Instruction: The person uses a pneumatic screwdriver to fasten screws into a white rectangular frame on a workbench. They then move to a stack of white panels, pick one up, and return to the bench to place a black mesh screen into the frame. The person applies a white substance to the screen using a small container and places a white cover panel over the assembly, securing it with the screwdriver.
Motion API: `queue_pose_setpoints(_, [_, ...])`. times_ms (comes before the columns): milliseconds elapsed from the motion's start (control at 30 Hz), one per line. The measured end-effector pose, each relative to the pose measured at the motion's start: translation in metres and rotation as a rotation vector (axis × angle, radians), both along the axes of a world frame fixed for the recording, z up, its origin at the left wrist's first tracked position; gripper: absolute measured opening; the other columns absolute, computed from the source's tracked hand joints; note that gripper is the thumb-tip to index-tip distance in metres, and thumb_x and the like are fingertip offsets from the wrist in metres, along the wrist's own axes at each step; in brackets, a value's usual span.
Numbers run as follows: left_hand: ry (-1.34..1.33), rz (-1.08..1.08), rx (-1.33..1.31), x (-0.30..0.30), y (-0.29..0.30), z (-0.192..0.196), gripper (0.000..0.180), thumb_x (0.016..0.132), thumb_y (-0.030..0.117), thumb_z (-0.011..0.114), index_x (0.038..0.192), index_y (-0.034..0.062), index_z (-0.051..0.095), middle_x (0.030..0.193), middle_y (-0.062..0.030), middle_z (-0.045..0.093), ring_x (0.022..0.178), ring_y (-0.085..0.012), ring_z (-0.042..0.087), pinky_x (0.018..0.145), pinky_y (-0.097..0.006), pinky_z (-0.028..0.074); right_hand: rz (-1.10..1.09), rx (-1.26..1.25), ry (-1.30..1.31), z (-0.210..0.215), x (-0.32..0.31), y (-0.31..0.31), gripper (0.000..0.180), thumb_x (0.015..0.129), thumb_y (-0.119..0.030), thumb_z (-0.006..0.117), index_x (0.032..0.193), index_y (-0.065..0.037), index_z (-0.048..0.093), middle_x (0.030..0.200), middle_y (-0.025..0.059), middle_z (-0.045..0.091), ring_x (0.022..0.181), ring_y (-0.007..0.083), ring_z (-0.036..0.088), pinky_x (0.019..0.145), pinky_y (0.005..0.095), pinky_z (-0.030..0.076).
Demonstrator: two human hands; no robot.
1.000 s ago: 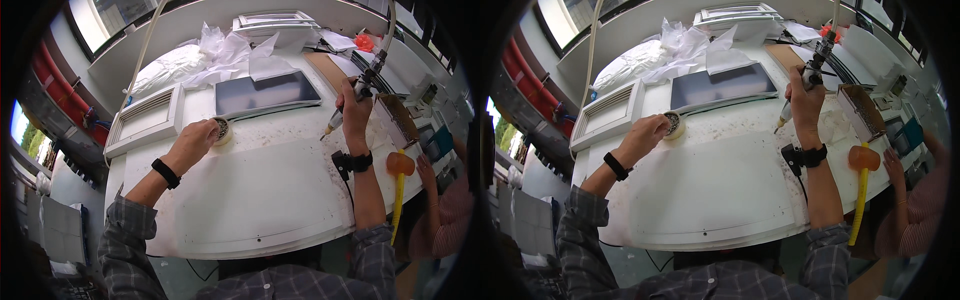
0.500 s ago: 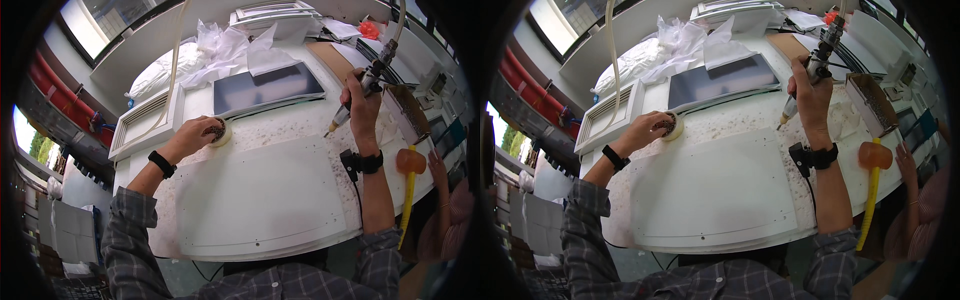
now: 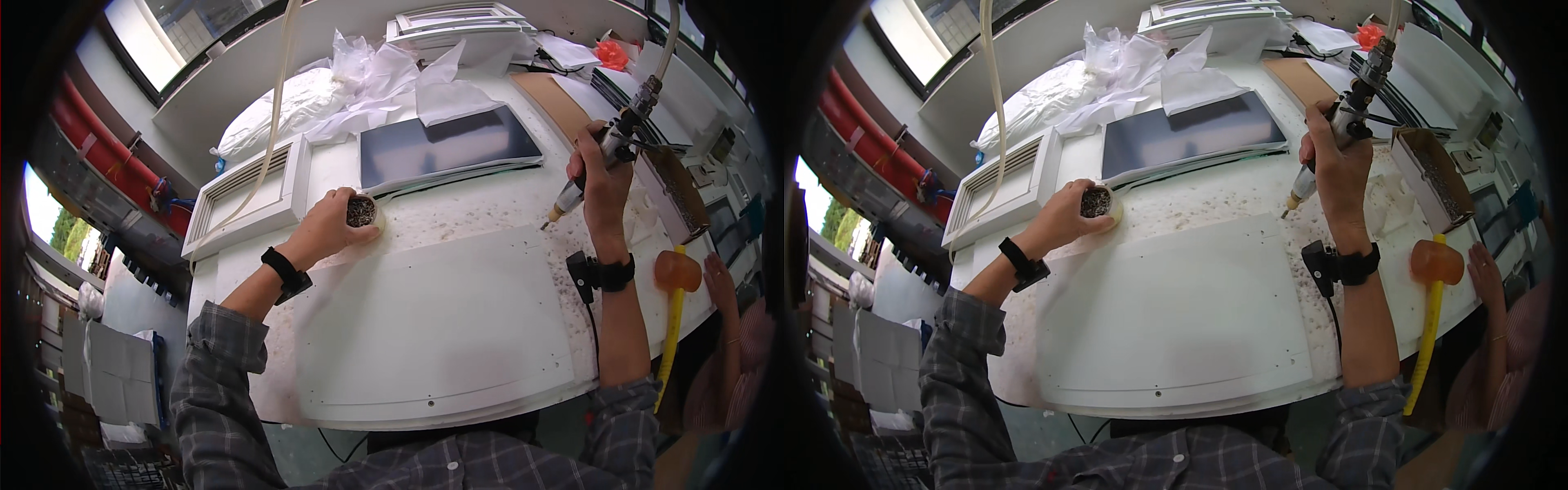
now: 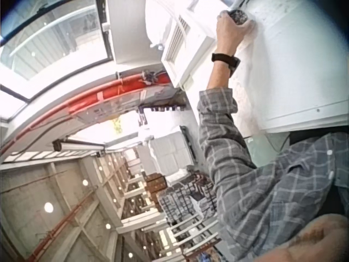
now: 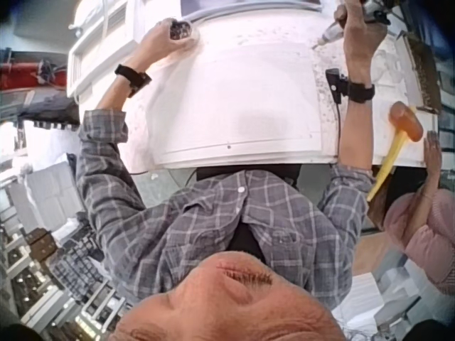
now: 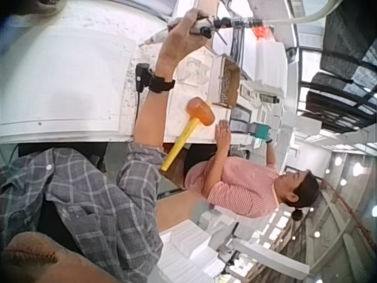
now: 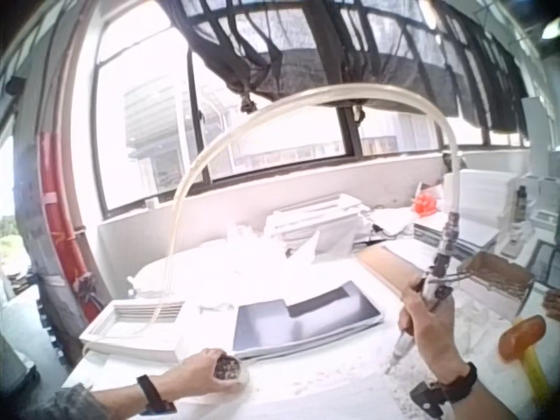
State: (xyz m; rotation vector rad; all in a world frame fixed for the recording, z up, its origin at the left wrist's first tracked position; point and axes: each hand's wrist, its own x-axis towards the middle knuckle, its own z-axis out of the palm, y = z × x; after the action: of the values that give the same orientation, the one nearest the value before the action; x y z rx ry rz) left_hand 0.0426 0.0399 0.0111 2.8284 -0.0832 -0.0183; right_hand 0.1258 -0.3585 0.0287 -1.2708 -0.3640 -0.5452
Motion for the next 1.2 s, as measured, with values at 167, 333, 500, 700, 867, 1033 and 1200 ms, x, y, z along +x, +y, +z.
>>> queue_pose_setpoints(167, [0.054, 0.062, 0.029, -0.009, 0.035, 0.004, 0.08, 0.083, 0.044, 0.083, 0.141, -0.0036, 0.053, 0.13, -0.0272, 0.06, 0.121, -0.0379, 0.062, 0.105, -0.043, 0.05, 0.033, -0.012, 0.016, 0.001, -0.001, -0.001, 0.013, 0.1, -0.016, 0.07, 0.1, -0.005, 0.062, 0.068, -0.0011, 0.055, 0.057, 0.0081, 0.054, 0.056, 0.0263, 0.044])
queue_pose_setpoints(333, [-0.083, -0.022, -0.002, -0.014, 0.047, 0.016, 0.051, 0.09, 0.025, 0.078, 0.132, -0.0009, 0.065, 0.122, -0.0209, 0.066, 0.113, -0.0346, 0.066, 0.101, -0.041, 0.052, 0.017, -0.047, -0.002, 0.001, -0.002, 0.001, 0.013, 0.1, -0.016, 0.069, 0.099, -0.005, 0.062, 0.067, -0.0006, 0.056, 0.058, 0.0087, 0.054, 0.057, 0.0264, 0.044])
queue_pose_setpoints(500, [-0.051, -0.111, -0.086, -0.012, 0.04, 0.018, 0.032, 0.089, 0.012, 0.073, 0.12, 0.0032, 0.074, 0.106, -0.0167, 0.071, 0.098, -0.0325, 0.07, 0.094, -0.04, 0.055, 0.024, -0.068, 0.008, 0.001, -0.004, 0.002, 0.013, 0.1, -0.016, 0.069, 0.098, -0.005, 0.062, 0.066, -0.0008, 0.055, 0.058, 0.009, 0.054, 0.058, 0.0261, 0.044])
queue_pose_setpoints(700, [-0.091, -0.125, 0.023, -0.003, 0.038, 0.01, 0.025, 0.088, 0.004, 0.067, 0.112, -0.0004, 0.071, 0.107, -0.0199, 0.07, 0.097, -0.038, 0.068, 0.09, -0.044, 0.054, 0.006, -0.054, 0.012, 0.002, -0.003, 0.002, 0.013, 0.1, -0.017, 0.069, 0.1, -0.005, 0.063, 0.067, -0.0009, 0.056, 0.058, 0.0083, 0.054, 0.058, 0.0259, 0.044])
queue_pose_setpoints(867, [-0.131, -0.105, 0.051, 0.0, 0.034, 0.006, 0.019, 0.088, 0.003, 0.066, 0.106, -0.0002, 0.07, 0.101, -0.0198, 0.071, 0.097, -0.0396, 0.068, 0.09, -0.045, 0.054, 0.014, -0.07, -0.006, -0.001, 0.0, -0.003, 0.014, 0.1, -0.018, 0.069, 0.1, -0.005, 0.063, 0.067, -0.0008, 0.056, 0.059, 0.0081, 0.054, 0.058, 0.0258, 0.044])
queue_pose_setpoints(1033, [-0.146, -0.065, 0.026, -0.001, 0.034, 0.007, 0.016, 0.088, 0.002, 0.067, 0.104, 0.0007, 0.071, 0.097, -0.0191, 0.073, 0.092, -0.0381, 0.07, 0.085, -0.044, 0.056, 0.004, -0.095, -0.012, -0.002, 0.001, -0.004, 0.017, 0.101, -0.021, 0.069, 0.101, -0.004, 0.064, 0.067, -0.0002, 0.057, 0.059, 0.0081, 0.054, 0.058, 0.0254, 0.043])
queue_pose_setpoints(1200, [-0.163, -0.027, -0.054, -0.006, 0.037, 0.005, 0.013, 0.089, 0.003, 0.07, 0.102, 0.0002, 0.073, 0.094, -0.0192, 0.075, 0.085, -0.0357, 0.073, 0.079, -0.039, 0.057, -0.007, -0.105, -0.011, -0.004, 0.002, -0.004, 0.018, 0.101, -0.021, 0.069, 0.101, -0.003, 0.065, 0.067, 0.0, 0.058, 0.059, 0.0078, 0.055, 0.058, 0.0252, 0.043])
